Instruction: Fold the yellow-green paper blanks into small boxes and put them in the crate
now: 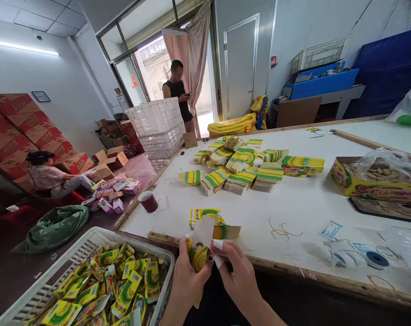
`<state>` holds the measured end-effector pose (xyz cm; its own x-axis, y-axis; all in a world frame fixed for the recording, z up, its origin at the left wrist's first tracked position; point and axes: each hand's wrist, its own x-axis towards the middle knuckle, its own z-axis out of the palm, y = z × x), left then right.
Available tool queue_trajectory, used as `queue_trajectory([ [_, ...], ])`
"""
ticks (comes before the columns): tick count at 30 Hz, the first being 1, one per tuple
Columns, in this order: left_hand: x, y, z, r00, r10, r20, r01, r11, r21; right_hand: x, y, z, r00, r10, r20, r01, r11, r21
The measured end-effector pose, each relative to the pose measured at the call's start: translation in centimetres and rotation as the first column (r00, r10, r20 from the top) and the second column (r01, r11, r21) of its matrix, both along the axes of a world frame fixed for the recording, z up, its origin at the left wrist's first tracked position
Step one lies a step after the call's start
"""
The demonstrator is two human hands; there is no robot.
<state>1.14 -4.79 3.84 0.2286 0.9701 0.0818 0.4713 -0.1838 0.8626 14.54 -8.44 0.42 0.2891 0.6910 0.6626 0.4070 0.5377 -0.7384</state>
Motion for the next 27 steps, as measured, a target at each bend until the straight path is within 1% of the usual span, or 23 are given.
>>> queue_trajectory([
  [1, 0.0, -0.1, -0.2, 1.000, 0.008, 0.020, -0.009, 1.000, 0.025, -0.2, -0.2, -0.2, 0.991, 0.037, -0.129, -0.043, 0.998, -0.045],
  [2, 0.0, -0.1, -0.3, 1.000, 0.013, 0.028, -0.014, 0.999, 0.050, -0.3, -0.3, -0.2, 0.961, 0.070, -0.269, -0.098, 0.991, -0.091],
  [4, 0.0, -0.3, -0.5, 1.000, -0.003, 0.020, 0.001, 0.995, 0.095, 0.3, -0.1, 0.4, 0.844, 0.107, -0.525, -0.224, 0.961, -0.163],
  [6, 0.2, -0.6, -0.5, 0.998, -0.065, -0.013, 0.066, 0.989, 0.134, 1.5, 0.4, 1.4, 0.717, 0.135, -0.683, -0.377, 0.900, -0.218],
  [8, 0.4, -1.0, -0.5, 0.986, -0.158, -0.046, 0.163, 0.972, 0.167, 2.6, 1.0, 2.3, 0.611, 0.170, -0.773, -0.544, 0.799, -0.255],
  [10, 0.6, -1.4, -0.6, 0.974, -0.222, -0.047, 0.226, 0.946, 0.233, 2.8, 1.1, 2.6, 0.479, 0.157, -0.864, -0.672, 0.698, -0.246],
  [12, 0.7, -1.6, -1.0, 0.971, -0.235, -0.042, 0.236, 0.917, 0.322, 2.1, 0.9, 2.0, 0.304, 0.083, -0.949, -0.773, 0.604, -0.195],
  [14, 0.5, -1.7, -1.4, 0.974, -0.217, -0.070, 0.227, 0.893, 0.388, 0.9, 0.4, 0.9, 0.143, -0.002, -0.990, -0.861, 0.493, -0.126],
  [15, 0.4, -1.6, -1.5, 0.974, -0.205, -0.093, 0.225, 0.893, 0.389, 0.3, 0.2, 0.4, 0.094, -0.019, -0.995, -0.891, 0.445, -0.092],
  [16, 0.3, -1.5, -1.4, 0.974, -0.196, -0.110, 0.223, 0.904, 0.365, -0.2, 0.0, 0.0, 0.064, -0.002, -0.998, -0.908, 0.416, -0.059],
  [17, 0.1, -1.4, -1.3, 0.975, -0.187, -0.116, 0.216, 0.920, 0.327, -0.4, -0.1, -0.2, 0.052, 0.053, -0.997, -0.909, 0.415, -0.025],
  [18, 0.0, -1.2, -1.0, 0.977, -0.178, -0.113, 0.204, 0.938, 0.281, -0.5, -0.2, -0.3, 0.060, 0.135, -0.989, -0.898, 0.440, 0.005],
  [19, -0.1, -1.0, -0.7, 0.980, -0.168, -0.103, 0.189, 0.952, 0.239, -0.4, -0.2, -0.2, 0.091, 0.224, -0.970, -0.878, 0.477, 0.028],
  [20, -0.2, -0.9, -0.3, 0.983, -0.159, -0.091, 0.175, 0.962, 0.208, -0.1, -0.1, 0.0, 0.141, 0.302, -0.943, -0.855, 0.517, 0.038],
  [21, -0.2, -0.8, 0.0, 0.984, -0.157, -0.085, 0.171, 0.968, 0.185, 0.1, 0.0, 0.3, 0.204, 0.352, -0.913, -0.833, 0.553, 0.027],
  [22, -0.3, -0.7, 0.3, 0.982, -0.169, -0.089, 0.182, 0.970, 0.162, 0.4, 0.1, 0.5, 0.270, 0.367, -0.890, -0.812, 0.584, -0.005],
  [24, -0.2, -0.8, 0.8, 0.967, -0.218, -0.128, 0.233, 0.965, 0.122, 0.5, 0.3, 0.6, 0.378, 0.329, -0.865, -0.783, 0.612, -0.109],
  [27, 0.0, -1.2, 0.9, 0.925, -0.298, -0.235, 0.325, 0.941, 0.089, 0.1, 0.7, -0.2, 0.545, 0.283, -0.789, -0.708, 0.660, -0.251],
])
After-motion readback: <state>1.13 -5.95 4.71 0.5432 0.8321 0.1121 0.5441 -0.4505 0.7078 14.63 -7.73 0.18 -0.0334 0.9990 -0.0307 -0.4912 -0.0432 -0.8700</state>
